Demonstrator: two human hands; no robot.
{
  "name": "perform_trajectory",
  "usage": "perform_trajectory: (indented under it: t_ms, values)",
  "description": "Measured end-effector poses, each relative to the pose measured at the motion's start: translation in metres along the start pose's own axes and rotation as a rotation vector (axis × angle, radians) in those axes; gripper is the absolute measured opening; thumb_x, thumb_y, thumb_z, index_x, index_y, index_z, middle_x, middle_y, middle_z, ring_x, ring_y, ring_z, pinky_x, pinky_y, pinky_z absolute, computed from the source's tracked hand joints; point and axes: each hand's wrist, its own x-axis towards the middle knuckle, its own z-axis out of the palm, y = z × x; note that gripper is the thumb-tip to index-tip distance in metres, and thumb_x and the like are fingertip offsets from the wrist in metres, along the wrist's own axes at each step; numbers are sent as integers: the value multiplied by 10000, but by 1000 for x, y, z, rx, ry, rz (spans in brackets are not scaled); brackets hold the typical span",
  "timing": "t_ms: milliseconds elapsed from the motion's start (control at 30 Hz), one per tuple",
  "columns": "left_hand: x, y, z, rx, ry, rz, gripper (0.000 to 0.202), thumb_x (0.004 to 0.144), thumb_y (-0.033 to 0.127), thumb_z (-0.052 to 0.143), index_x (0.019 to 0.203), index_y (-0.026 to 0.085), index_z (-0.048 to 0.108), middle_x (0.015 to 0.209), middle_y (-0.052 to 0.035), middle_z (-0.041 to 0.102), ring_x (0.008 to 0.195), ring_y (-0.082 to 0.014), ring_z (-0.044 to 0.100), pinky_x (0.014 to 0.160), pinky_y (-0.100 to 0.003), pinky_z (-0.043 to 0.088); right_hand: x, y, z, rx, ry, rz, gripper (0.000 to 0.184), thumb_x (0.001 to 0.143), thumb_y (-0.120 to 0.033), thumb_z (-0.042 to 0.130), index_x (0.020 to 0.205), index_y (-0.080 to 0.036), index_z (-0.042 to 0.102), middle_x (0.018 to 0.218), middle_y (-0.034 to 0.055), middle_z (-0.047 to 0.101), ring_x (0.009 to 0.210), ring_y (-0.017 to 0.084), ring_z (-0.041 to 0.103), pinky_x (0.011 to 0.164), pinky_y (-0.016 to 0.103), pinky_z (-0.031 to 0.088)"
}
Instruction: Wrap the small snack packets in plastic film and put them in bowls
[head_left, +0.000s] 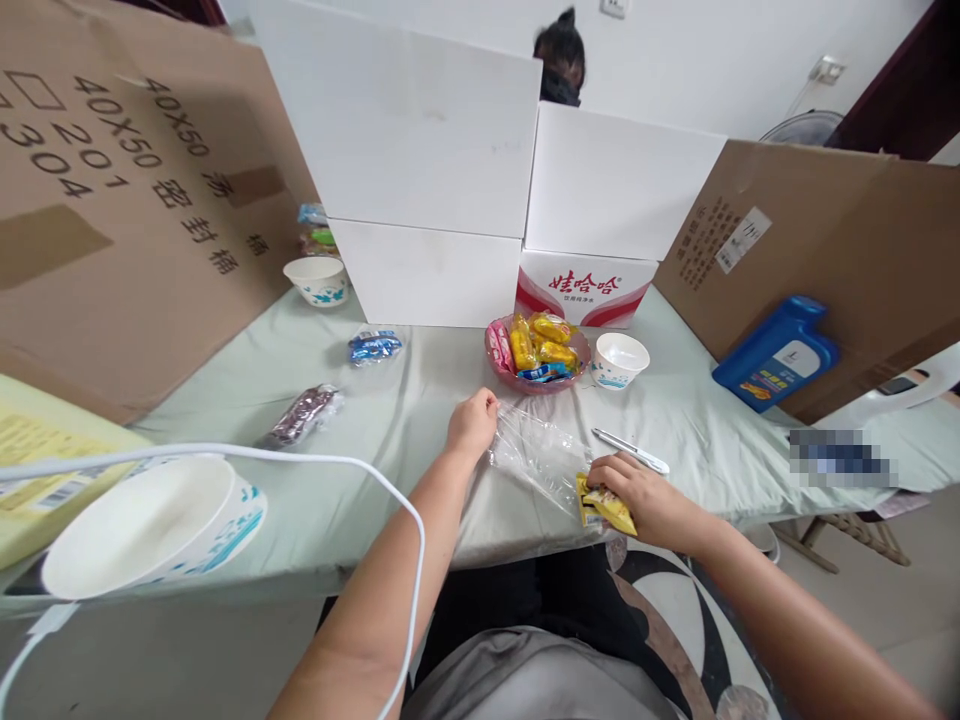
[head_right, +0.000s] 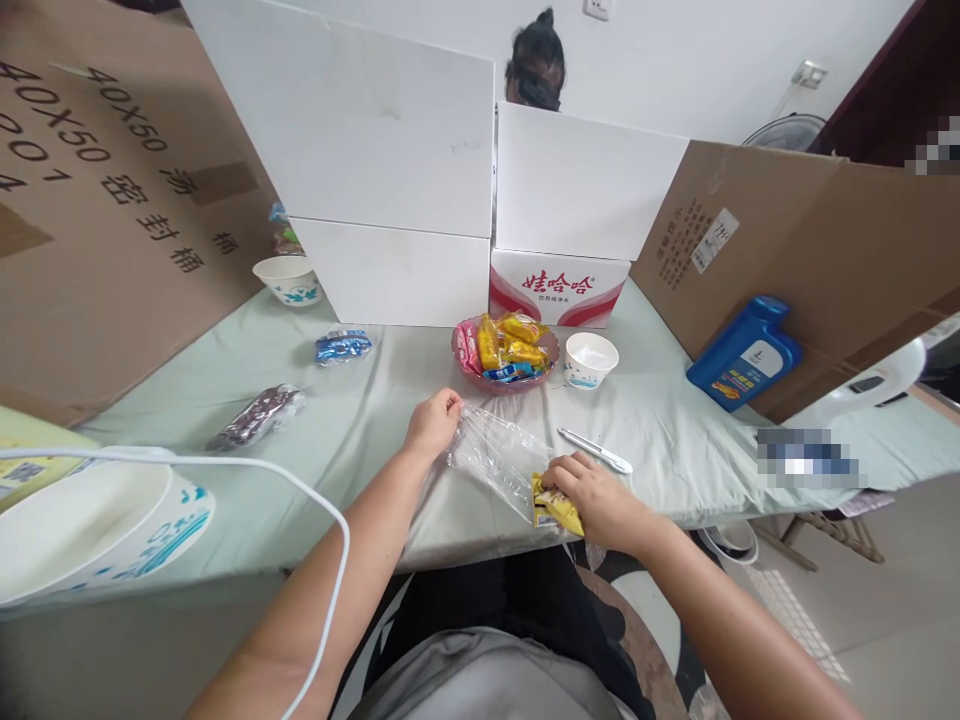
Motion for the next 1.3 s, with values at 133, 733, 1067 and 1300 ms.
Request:
perform_trajectory:
  t_ms: [133, 733, 1067, 1300]
  values:
    - [0, 2, -1, 43, -10, -4, 118, 898, 250, 516, 866, 242, 629, 809, -29, 701, 774, -190, 621, 664, -265, 373, -12, 18, 0, 60, 54, 86, 563, 782, -265, 675, 1304, -244, 464, 1194, 114, 558, 1102, 259, 550, 937, 402, 465]
    - [-2, 3, -2, 120, -62, 16, 143, 914, 248, 494, 908, 238, 636, 891, -63, 713, 835, -211, 635, 667, -276, 374, -24, 40, -10, 83, 48, 157, 330, 800, -262, 616, 1113, -222, 520, 1120, 105, 628, 1056, 245, 601, 906, 401, 489]
    - [-2, 2, 2, 154, -74, 25, 159, 918, 256, 477, 943, 242, 633, 906, -74, 713, 842, -221, 643, 676, -282, 391, -34, 41, -7, 355, 222, 272, 375, 828, -336, 614, 1172, -243, 499, 1080, 81, 640, 916, 221, 642, 788, 348, 537]
    - [-3, 5, 3, 185, -101, 11, 170, 921, 271, 475, 993, 244, 627, 939, -89, 717, 876, -238, 657, 689, -290, 409, 8, 83, -52, 793, 878, 392, 507, 661, -333, 753, 1094, -272, 498, 1010, 19, 623, 886, 213, 643, 776, 379, 559]
